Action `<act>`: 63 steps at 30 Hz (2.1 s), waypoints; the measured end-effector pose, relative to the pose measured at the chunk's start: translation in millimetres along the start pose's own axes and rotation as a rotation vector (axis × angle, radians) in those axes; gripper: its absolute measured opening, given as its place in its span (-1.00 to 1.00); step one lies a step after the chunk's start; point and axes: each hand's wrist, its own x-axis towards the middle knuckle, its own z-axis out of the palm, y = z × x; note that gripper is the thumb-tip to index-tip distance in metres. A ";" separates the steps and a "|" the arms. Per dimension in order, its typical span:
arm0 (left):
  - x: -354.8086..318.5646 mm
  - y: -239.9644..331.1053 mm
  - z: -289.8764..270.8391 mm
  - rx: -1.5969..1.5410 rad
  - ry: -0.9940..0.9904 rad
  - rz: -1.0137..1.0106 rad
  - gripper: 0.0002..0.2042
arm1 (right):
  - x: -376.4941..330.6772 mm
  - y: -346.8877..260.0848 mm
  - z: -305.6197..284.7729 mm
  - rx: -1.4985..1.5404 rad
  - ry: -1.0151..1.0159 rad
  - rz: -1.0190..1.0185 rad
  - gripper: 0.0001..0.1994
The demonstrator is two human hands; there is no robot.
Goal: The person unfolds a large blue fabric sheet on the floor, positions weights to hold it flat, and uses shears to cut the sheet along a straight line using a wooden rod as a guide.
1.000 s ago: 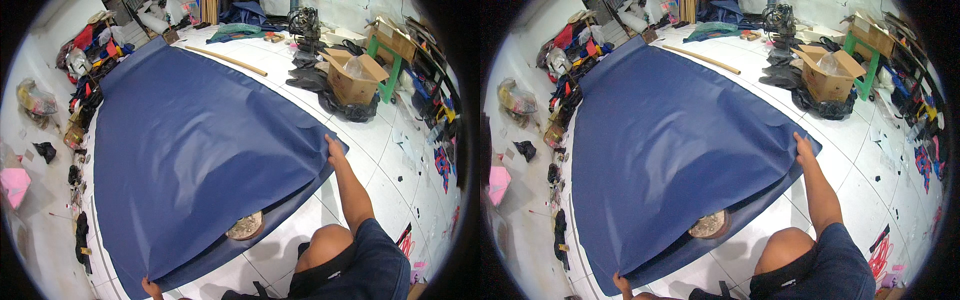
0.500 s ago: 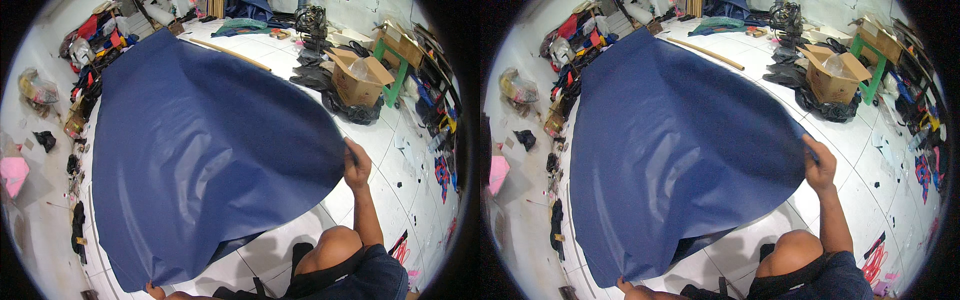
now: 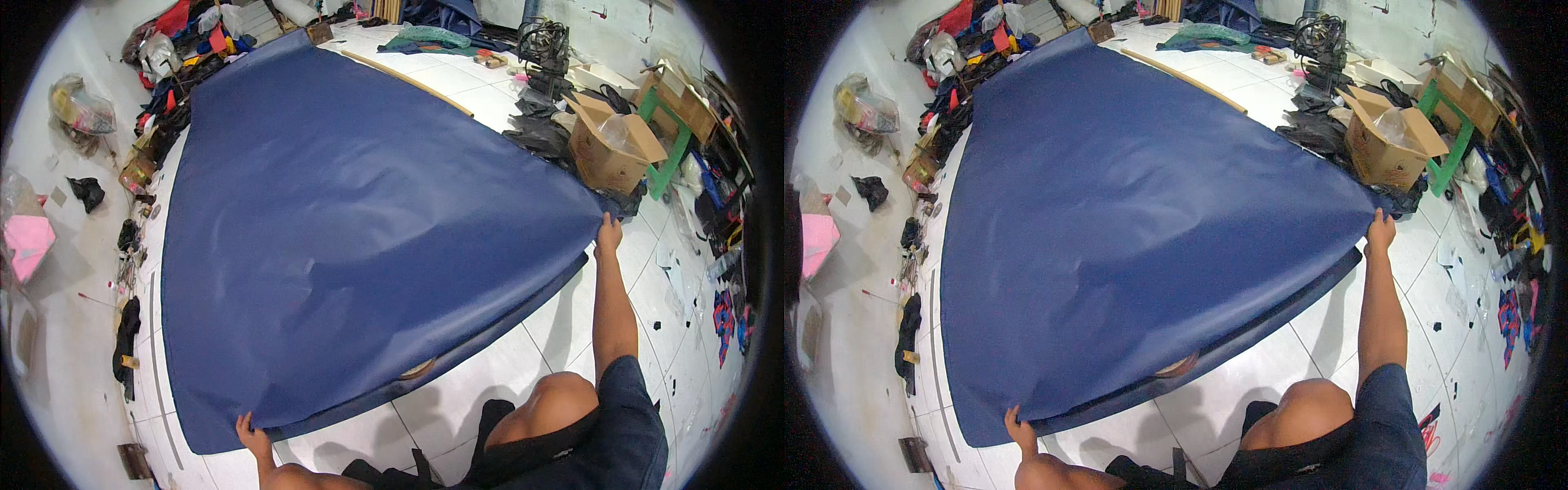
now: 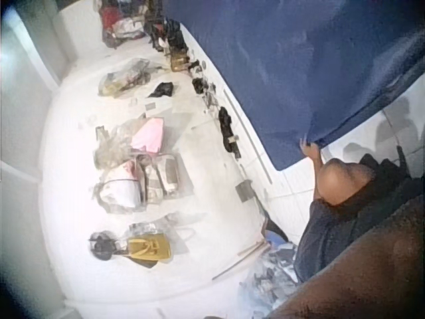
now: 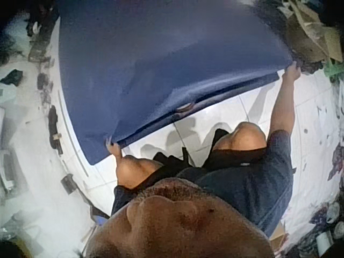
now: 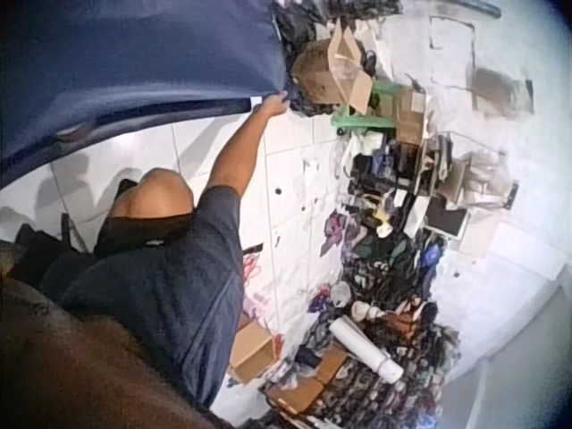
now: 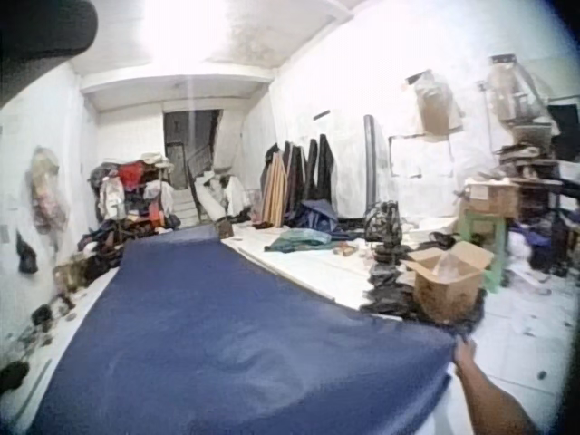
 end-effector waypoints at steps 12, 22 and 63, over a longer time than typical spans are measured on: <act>19.0 6.2 2.1 0.067 -0.042 0.059 -0.59 | -229.9 26.4 27.1 -0.093 -0.675 0.416 -0.04; 22.6 17.3 42.0 0.117 0.493 0.030 -0.45 | -218.6 -31.0 45.9 -1.308 -0.982 -0.668 -0.72; -46.6 33.9 110.7 0.235 -0.257 -0.160 -0.30 | -439.9 -86.3 -52.2 -0.314 -2.183 -0.864 -0.50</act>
